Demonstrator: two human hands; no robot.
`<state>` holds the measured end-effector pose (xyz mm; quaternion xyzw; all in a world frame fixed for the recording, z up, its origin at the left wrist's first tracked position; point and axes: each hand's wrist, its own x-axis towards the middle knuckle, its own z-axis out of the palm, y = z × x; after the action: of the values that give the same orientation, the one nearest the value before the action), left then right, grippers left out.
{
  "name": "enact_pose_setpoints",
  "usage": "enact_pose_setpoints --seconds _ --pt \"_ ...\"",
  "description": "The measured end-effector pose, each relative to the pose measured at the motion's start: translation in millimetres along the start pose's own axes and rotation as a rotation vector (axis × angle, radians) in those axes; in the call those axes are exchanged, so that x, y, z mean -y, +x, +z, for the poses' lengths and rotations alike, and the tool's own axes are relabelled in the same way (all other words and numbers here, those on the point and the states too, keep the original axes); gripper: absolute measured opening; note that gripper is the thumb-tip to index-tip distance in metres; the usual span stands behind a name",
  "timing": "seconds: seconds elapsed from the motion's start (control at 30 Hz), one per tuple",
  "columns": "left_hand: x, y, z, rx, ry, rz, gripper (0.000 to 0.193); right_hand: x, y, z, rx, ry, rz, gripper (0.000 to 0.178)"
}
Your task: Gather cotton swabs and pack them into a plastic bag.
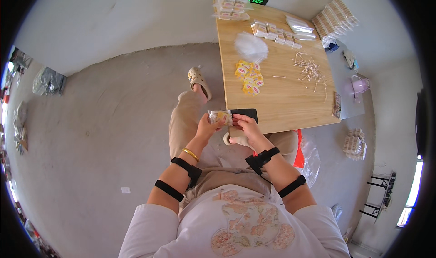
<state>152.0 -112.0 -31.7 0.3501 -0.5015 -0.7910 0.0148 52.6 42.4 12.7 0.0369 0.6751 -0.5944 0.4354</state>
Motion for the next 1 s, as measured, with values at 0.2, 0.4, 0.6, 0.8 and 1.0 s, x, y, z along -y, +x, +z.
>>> enact_pose_setpoints --seconds 0.2,0.4,0.6,0.8,1.0 --pt "4.2 -1.5 -1.5 0.031 -0.008 -0.038 0.045 -0.6 -1.8 3.2 -0.003 -0.07 -0.037 0.032" --pt "5.8 -3.3 -1.5 0.027 -0.007 0.007 0.039 -2.6 0.6 1.4 -0.019 -0.058 -0.033 0.03" --pt "9.5 -3.7 -8.6 0.121 0.004 0.056 0.034 -2.7 1.9 1.3 -0.037 -0.064 -0.037 0.029" --pt "10.5 -2.2 -9.1 0.125 -0.013 0.06 0.032 -2.1 3.0 4.1 -0.04 -0.075 -0.005 0.029" --pt "8.5 -6.1 -7.9 0.123 -0.041 0.064 0.033 -0.1 1.1 7.4 -0.059 -0.051 -0.001 0.027"
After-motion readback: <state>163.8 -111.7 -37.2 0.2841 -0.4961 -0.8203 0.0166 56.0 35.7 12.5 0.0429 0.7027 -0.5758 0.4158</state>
